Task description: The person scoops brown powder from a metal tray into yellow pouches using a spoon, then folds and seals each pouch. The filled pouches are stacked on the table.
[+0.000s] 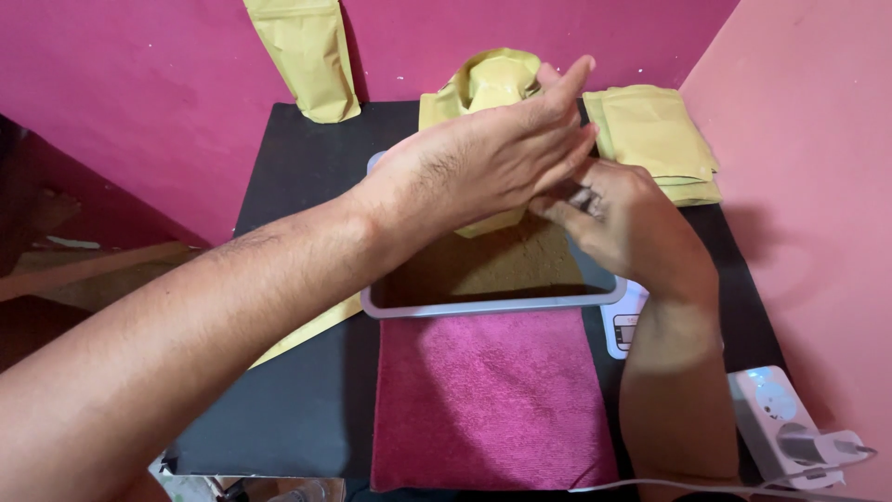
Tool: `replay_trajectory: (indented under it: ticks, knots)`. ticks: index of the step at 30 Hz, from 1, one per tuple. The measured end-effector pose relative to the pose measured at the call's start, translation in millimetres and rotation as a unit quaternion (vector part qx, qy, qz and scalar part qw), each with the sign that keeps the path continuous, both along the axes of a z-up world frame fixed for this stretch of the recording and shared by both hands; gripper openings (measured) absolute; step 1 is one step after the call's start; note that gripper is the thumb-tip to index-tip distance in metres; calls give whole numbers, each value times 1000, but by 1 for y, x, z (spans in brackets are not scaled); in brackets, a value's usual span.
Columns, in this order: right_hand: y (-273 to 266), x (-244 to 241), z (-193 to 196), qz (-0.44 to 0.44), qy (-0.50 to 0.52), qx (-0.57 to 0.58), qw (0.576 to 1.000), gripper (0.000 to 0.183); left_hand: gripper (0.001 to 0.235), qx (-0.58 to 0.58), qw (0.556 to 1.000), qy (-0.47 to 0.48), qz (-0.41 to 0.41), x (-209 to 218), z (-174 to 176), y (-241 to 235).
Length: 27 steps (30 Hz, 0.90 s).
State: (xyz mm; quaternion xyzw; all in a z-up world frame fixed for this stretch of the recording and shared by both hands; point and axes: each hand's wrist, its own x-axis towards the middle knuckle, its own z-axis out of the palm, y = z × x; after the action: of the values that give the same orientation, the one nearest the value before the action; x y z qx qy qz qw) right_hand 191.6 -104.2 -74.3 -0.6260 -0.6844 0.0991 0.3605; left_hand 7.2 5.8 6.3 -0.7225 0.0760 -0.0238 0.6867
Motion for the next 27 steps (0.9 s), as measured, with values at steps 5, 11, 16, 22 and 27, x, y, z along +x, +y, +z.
replay_trajectory:
  ticks: [5, 11, 16, 22, 27]
  knots:
    - [1, 8, -6, 25, -71, 85, 994, 18, 86, -67, 996, -58, -7, -7, -2, 2]
    - [-5, 1, 14, -70, 11, -50, 996, 10, 117, -460, 845, -242, 124, -46, 12, -16]
    - [-5, -10, 26, -120, 46, -78, 989, 13, 78, -599, 682, -411, 82, -80, -27, -4]
    - [-4, -24, 34, -140, 64, -135, 979, 16, 49, -786, 421, -451, -33, -70, -55, 0]
    - [-1, -22, 29, -121, 47, -122, 984, 15, 49, -799, 294, -506, -135, -56, -70, 13]
